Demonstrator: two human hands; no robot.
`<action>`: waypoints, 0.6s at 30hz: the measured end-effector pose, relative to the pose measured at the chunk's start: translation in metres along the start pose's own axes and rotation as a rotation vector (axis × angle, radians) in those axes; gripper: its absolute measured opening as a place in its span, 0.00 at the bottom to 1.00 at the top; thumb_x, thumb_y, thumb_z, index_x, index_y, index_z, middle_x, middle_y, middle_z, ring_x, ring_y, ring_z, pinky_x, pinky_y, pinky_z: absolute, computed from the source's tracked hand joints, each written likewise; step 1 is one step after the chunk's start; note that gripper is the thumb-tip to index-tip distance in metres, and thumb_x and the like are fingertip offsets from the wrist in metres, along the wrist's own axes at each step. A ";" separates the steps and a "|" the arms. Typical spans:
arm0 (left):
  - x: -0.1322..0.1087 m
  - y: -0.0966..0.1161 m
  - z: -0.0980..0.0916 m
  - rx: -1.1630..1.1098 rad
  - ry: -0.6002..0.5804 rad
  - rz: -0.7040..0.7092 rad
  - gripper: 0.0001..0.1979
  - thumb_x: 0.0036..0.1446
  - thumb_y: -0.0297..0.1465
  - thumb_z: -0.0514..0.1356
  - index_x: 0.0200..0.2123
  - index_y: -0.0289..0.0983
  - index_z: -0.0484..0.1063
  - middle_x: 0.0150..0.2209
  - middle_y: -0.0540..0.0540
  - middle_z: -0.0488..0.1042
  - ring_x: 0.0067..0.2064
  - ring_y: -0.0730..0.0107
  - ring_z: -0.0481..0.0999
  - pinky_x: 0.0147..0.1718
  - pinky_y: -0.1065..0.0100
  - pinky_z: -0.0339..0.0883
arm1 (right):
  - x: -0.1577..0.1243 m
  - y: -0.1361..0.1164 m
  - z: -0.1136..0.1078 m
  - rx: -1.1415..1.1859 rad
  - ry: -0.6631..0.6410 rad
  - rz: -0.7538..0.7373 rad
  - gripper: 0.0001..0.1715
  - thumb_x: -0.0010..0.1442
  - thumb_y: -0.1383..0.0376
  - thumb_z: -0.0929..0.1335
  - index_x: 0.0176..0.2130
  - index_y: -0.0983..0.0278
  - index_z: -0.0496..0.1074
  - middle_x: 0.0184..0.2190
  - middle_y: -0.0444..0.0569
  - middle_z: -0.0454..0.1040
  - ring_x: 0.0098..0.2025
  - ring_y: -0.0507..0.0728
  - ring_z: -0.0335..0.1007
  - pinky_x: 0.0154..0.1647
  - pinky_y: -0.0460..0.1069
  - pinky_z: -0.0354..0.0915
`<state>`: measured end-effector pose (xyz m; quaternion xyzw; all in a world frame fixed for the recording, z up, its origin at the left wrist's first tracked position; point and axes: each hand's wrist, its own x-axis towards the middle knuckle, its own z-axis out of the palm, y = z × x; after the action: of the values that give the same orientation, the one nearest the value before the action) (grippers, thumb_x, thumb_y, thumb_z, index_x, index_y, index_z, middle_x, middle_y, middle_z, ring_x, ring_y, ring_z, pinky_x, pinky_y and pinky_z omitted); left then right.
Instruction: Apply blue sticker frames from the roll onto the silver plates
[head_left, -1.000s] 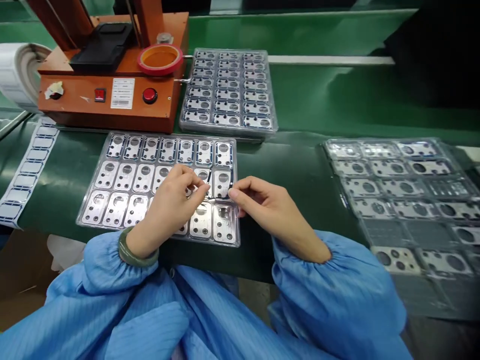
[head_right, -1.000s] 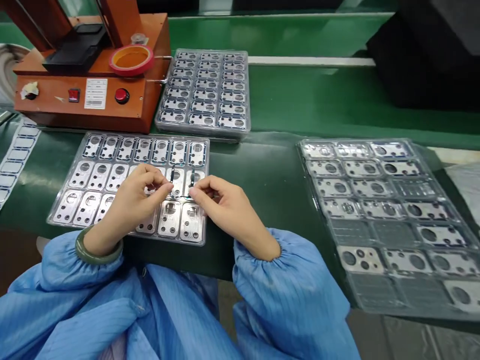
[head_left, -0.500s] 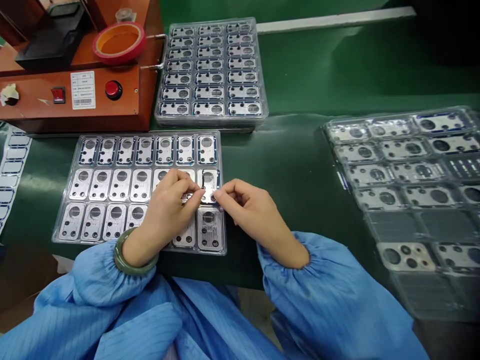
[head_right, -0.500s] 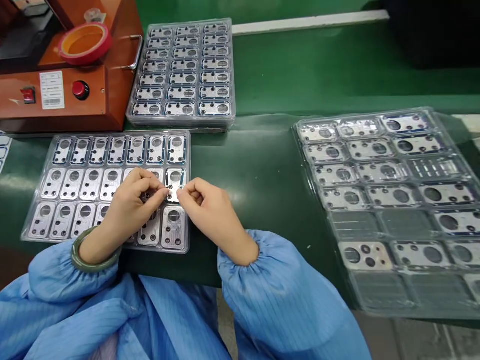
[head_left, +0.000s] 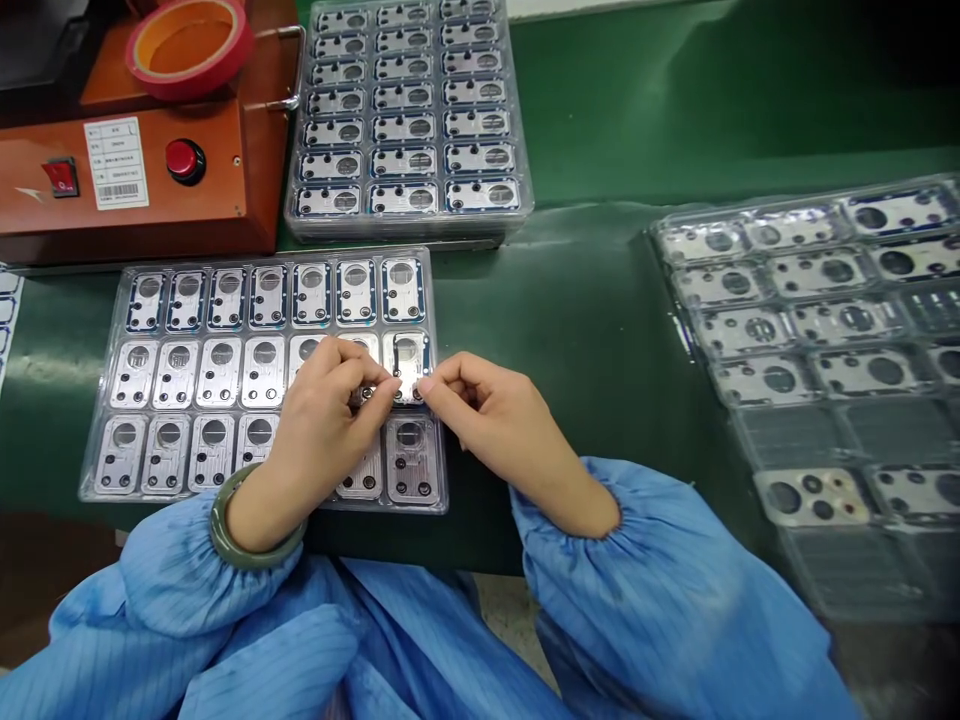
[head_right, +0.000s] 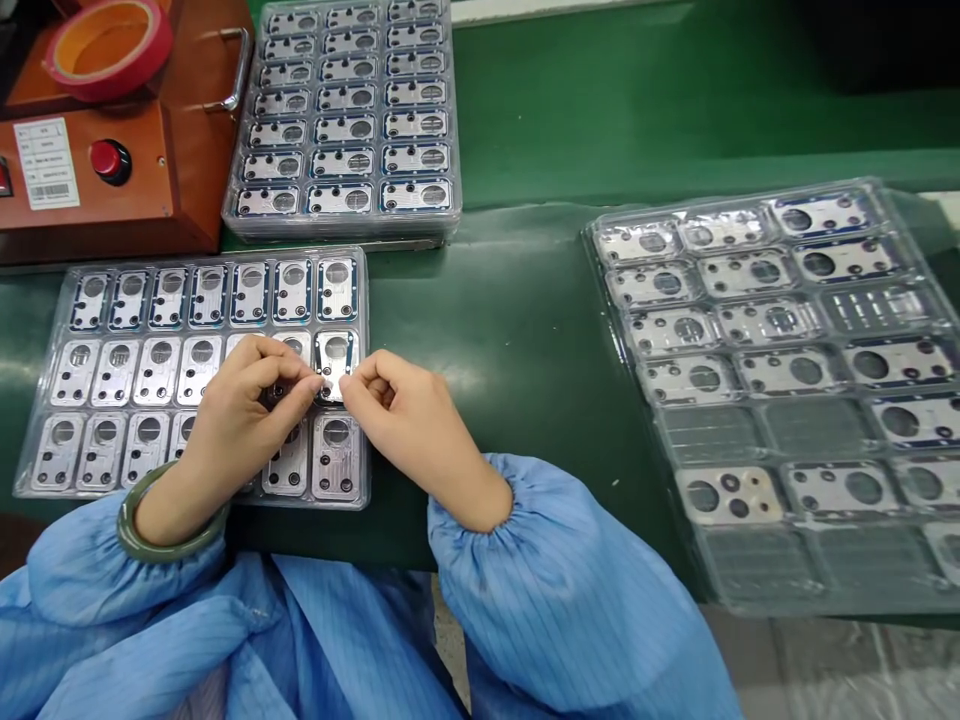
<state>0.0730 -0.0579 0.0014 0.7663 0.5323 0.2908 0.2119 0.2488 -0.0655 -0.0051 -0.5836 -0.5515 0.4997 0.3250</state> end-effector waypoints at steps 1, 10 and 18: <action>0.000 0.000 0.000 0.001 -0.002 -0.001 0.03 0.58 0.28 0.61 0.31 0.38 0.72 0.34 0.47 0.69 0.38 0.68 0.72 0.37 0.64 0.69 | 0.000 0.000 0.000 -0.001 -0.001 -0.004 0.12 0.58 0.61 0.67 0.25 0.62 0.68 0.18 0.38 0.63 0.20 0.48 0.57 0.21 0.45 0.56; 0.001 0.000 0.000 0.005 -0.006 -0.002 0.03 0.58 0.28 0.61 0.31 0.38 0.72 0.35 0.47 0.69 0.39 0.68 0.72 0.37 0.64 0.68 | 0.000 0.000 0.000 -0.015 0.003 -0.030 0.12 0.59 0.62 0.67 0.25 0.62 0.68 0.18 0.38 0.63 0.21 0.48 0.58 0.23 0.45 0.57; 0.001 0.000 0.000 0.014 -0.008 -0.005 0.02 0.58 0.28 0.61 0.32 0.38 0.72 0.35 0.47 0.70 0.38 0.67 0.72 0.36 0.64 0.69 | 0.000 0.000 0.000 -0.010 0.005 -0.025 0.12 0.59 0.62 0.67 0.25 0.62 0.67 0.18 0.38 0.63 0.21 0.48 0.57 0.22 0.45 0.56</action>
<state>0.0734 -0.0573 0.0019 0.7675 0.5354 0.2833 0.2097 0.2484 -0.0657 -0.0049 -0.5797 -0.5603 0.4914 0.3296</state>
